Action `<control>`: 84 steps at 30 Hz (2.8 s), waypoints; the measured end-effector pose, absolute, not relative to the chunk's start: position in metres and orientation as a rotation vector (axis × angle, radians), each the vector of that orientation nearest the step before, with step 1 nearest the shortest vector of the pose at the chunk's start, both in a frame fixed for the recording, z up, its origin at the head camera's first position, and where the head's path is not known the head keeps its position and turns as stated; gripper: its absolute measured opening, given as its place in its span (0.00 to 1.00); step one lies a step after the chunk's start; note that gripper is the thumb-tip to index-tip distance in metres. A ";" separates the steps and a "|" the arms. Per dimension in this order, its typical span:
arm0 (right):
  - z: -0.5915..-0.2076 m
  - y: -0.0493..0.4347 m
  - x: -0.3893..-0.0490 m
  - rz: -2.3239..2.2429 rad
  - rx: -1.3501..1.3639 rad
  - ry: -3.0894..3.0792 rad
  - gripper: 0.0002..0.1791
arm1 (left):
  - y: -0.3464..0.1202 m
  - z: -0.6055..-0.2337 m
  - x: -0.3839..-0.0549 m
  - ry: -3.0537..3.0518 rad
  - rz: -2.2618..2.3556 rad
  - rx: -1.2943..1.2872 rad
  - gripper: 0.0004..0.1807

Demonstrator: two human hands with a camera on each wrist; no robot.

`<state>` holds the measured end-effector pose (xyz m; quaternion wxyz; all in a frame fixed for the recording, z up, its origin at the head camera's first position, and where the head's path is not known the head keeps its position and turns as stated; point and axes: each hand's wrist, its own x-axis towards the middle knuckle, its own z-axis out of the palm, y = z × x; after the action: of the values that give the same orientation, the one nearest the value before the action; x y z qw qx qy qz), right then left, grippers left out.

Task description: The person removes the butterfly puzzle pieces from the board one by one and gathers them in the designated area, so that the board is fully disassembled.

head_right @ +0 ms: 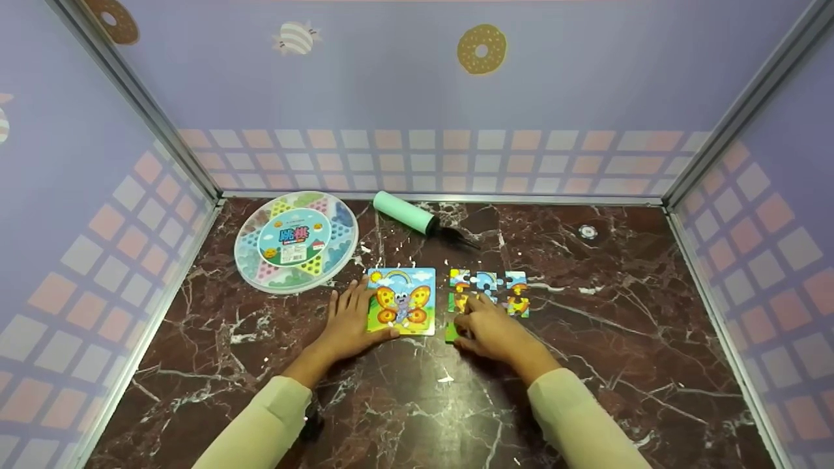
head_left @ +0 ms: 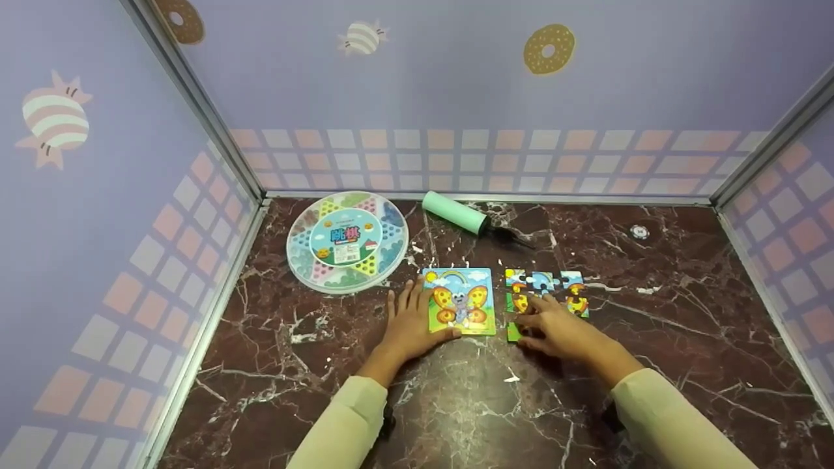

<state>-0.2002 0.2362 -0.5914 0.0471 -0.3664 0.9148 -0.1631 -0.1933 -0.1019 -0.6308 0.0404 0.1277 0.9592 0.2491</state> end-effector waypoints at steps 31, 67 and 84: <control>-0.589 0.230 -0.196 -0.444 -1.115 2.791 0.17 | -0.103 -0.643 -0.198 2.923 0.796 0.369 0.63; -0.585 0.221 -0.199 -0.373 -1.066 2.856 0.20 | -0.102 -0.631 -0.194 2.941 0.769 0.390 0.58; -0.591 0.164 -0.212 -0.465 -1.198 2.837 0.17 | -0.103 -0.644 -0.197 2.944 0.816 0.404 0.59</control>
<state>-0.2124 0.1642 -0.5912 0.0137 -0.3846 0.9109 -0.1492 -0.1975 -0.1032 -0.6442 0.0302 0.1311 0.9549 0.2646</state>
